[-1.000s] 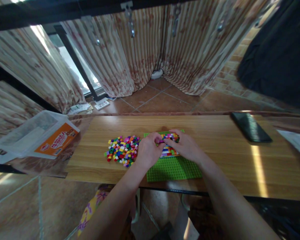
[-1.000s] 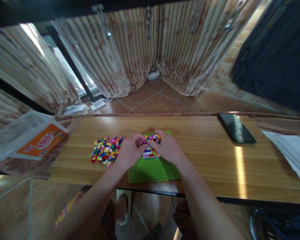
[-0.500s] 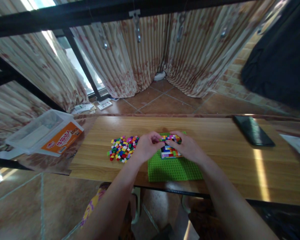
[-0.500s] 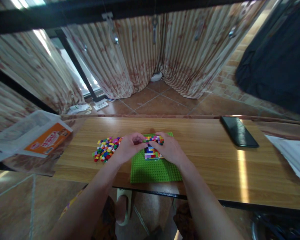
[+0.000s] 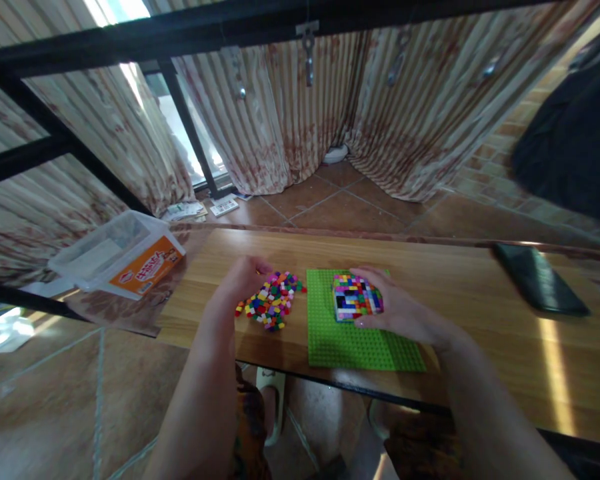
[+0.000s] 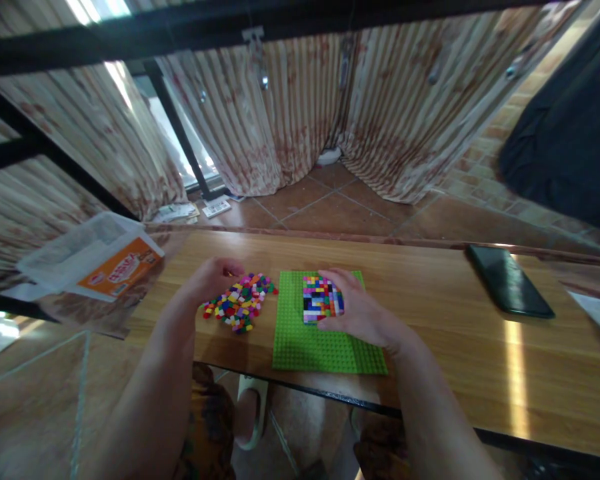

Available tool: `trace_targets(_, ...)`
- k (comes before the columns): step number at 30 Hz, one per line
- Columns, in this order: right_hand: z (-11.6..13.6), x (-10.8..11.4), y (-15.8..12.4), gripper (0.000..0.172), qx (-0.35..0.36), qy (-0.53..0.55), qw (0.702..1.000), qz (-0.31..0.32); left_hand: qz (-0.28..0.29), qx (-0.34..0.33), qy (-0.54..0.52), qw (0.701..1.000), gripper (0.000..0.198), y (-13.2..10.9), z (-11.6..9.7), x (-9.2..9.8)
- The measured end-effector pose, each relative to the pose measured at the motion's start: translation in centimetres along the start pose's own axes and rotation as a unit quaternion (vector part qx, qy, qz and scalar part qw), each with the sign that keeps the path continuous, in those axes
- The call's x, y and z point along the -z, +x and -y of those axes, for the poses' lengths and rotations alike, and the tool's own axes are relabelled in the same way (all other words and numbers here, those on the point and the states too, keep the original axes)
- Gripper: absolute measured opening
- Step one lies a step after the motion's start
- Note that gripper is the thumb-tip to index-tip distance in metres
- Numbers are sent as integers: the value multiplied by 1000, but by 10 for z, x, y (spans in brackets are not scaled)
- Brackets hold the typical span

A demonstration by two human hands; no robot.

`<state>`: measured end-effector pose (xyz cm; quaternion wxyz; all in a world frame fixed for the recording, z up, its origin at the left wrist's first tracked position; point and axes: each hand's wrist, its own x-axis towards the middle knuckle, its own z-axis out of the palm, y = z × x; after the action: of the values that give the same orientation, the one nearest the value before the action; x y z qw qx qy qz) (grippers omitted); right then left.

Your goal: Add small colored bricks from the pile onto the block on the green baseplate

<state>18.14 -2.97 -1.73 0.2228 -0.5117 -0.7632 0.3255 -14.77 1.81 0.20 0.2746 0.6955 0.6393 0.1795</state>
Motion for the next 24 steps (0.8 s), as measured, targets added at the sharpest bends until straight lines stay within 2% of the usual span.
trace_targets(6,4,-1,1,84,-3,-10,1000,-16,41,11,53,998,14,-7,-5,3)
trace_targets(9,5,-2,3,84,-9,-21,999,-26,25,16,114,993,12,-10,-15,-1)
trace_targets(14,5,-2,3,82,-7,-22,999,-25,8,42,205,978,21,-12,-29,-6)
trace_targets(20,3,-2,3,84,-3,-11,1000,-19,54,69,216,973,13,-13,-34,-2)
trace_targets(24,4,-1,4,87,5,-8,1000,-13,49,23,151,987,20,-11,-25,-1)
